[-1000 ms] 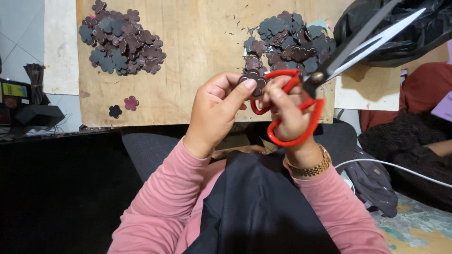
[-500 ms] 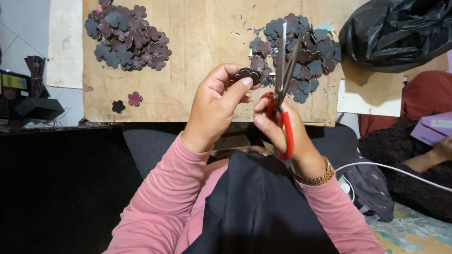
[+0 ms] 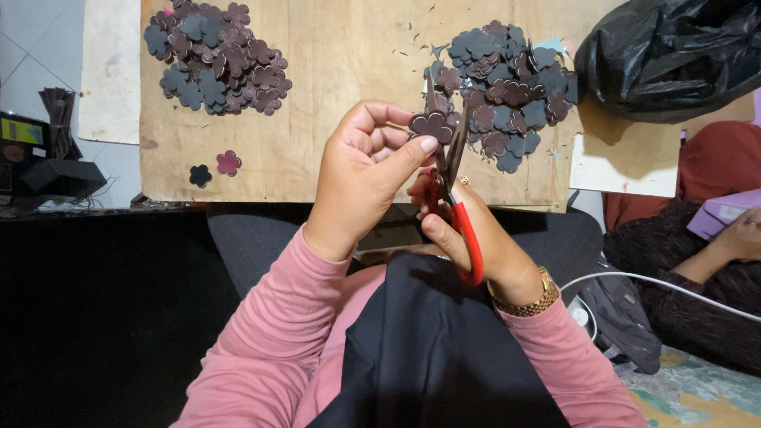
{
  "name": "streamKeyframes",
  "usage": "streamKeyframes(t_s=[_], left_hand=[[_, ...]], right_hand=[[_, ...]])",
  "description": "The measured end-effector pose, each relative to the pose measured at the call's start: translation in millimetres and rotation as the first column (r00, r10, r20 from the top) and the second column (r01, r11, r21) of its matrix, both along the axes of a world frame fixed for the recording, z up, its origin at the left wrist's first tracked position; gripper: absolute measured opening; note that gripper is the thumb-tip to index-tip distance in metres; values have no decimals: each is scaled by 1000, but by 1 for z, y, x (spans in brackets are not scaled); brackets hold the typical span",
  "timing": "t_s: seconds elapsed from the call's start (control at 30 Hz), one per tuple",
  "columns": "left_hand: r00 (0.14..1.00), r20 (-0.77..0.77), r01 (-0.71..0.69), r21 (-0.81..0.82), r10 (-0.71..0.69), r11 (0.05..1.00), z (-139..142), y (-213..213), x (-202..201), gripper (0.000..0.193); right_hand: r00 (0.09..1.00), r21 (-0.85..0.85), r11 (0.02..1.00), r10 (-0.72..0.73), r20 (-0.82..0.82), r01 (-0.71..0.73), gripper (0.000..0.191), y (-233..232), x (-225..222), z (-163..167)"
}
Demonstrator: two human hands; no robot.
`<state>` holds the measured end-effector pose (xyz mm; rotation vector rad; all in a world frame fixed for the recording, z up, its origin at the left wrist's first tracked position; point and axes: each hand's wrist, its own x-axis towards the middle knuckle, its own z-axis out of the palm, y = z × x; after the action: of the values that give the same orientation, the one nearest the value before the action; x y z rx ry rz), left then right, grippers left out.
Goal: The person trims the edges of small flower-shaped pieces using red-handled scissors. They hold each piece in the left hand and carefully cut along the perimeter, then place the trimmed pieces onto a wooden board with other similar pieces.
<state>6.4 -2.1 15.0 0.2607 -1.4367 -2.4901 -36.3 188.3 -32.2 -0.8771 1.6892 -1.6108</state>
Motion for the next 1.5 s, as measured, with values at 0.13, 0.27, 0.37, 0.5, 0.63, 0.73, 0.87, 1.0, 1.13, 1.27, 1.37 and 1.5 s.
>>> streamKeyframes(t_s=[0.13,0.27,0.37,0.5,0.63,0.73,0.87,1.0,1.13,1.27,1.37,1.5], left_hand=[[999,33,-10,-19,11,1000,-1,4,0,20],[996,77,-50,-17,52,999,-6,13,-4,17],[994,47,-99,-29,100,995,-10,20,-6,18],[990,12,-139,30,138,990,-15,29,-9,19],[985,9,-173,58,173,983,-18,36,-11,20],[980,-26,-198,60,200,978,-20,39,-12,19],[978,-35,-205,68,207,976,-21,39,-12,19],[976,-49,-210,66,213,975,-18,40,-11,20],[981,45,-193,56,190,980,-14,35,-8,20],[987,8,-158,47,158,986,-11,30,-8,20],[991,25,-130,77,128,989,-10,27,-7,20],[991,32,-129,89,126,988,-10,25,-6,19]], right_hand=[[999,-16,1000,-24,33,24,65,-1,2,0],[997,-50,997,-67,-23,66,67,-5,2,-1],[991,-75,994,-85,-106,77,72,-7,-1,-1],[982,-53,992,-123,-145,117,77,-11,-1,-1],[982,-128,983,-146,-122,131,80,-16,1,1],[977,-129,980,-168,-134,151,83,-20,1,2],[970,-99,979,-192,-148,179,84,-22,4,4],[966,-78,978,-202,-164,191,80,-22,5,5],[971,-78,982,-182,-156,172,75,-21,4,5],[975,-83,985,-160,-155,149,74,-20,4,5],[980,-94,986,-149,-133,137,72,-20,4,4],[983,-91,986,-147,-110,138,75,-19,4,5]])
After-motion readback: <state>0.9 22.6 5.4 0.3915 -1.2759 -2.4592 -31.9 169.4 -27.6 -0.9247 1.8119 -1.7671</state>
